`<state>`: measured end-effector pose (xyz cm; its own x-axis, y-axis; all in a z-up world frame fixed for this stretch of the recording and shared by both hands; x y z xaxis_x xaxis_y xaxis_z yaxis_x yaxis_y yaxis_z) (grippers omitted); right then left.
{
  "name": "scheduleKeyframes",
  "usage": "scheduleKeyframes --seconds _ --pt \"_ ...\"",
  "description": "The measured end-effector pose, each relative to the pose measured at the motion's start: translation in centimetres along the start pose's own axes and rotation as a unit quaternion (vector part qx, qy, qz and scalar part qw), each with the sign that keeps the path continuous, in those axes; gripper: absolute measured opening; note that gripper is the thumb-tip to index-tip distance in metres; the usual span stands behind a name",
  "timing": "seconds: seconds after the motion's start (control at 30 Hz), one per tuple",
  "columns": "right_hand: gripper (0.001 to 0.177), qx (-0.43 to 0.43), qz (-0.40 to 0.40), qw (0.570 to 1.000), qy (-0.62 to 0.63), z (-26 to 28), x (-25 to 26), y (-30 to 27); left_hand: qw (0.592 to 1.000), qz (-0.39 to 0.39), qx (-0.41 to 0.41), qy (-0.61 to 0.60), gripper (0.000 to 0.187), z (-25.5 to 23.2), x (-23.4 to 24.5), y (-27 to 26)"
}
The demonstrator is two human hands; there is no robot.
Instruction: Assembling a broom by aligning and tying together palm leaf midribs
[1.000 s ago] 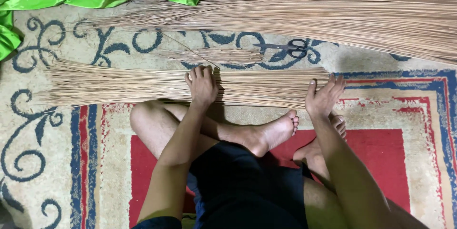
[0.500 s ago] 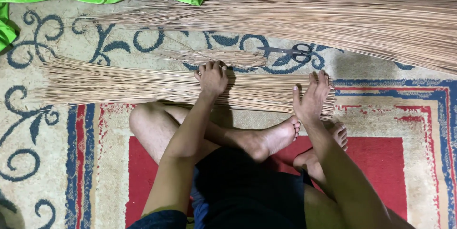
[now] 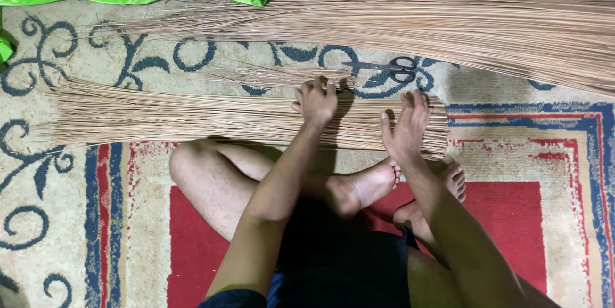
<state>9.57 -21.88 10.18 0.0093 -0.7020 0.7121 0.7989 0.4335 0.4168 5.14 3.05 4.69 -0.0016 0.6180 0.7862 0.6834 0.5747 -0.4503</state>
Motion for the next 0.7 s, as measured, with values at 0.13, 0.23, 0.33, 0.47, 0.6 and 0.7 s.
scheduleKeyframes --seconds 0.13,0.23,0.33,0.47,0.6,0.7 --pt "0.056 -0.012 0.008 1.000 0.026 1.9 -1.0 1.8 0.999 0.047 -0.013 0.017 0.073 -2.2 0.4 -1.4" --pt "0.058 0.006 0.029 0.999 0.026 2.7 -2.5 3.2 0.999 0.024 -0.044 -0.001 0.065 -2.6 0.8 -0.6" --pt "0.057 0.017 0.039 0.999 0.025 2.6 -4.4 4.9 0.995 -0.016 -0.083 0.047 0.053 -1.8 0.6 2.7" --pt "0.024 0.041 0.032 0.998 0.020 -1.4 -9.3 6.3 0.970 -0.144 -0.142 0.134 0.028 0.1 0.1 9.2" --pt "0.016 0.039 0.013 0.999 -0.020 -1.8 -11.5 9.2 0.946 -0.221 -0.168 0.169 0.017 2.3 1.3 14.6" --pt "0.018 0.038 0.009 0.999 -0.003 -1.6 -12.7 11.8 0.944 -0.224 -0.154 0.189 0.010 0.9 5.9 14.4"
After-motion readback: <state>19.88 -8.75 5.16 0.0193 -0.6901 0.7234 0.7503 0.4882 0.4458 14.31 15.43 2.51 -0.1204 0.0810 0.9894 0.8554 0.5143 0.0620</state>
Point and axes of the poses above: each hand's wrist, its own y-axis towards the middle knuckle, its own x-axis out of the back of the hand, z = x × y, the point moved 9 cm from there along y, towards the middle knuckle, and after that the axes turned 14 degrees about y, right-handed, at the moved point
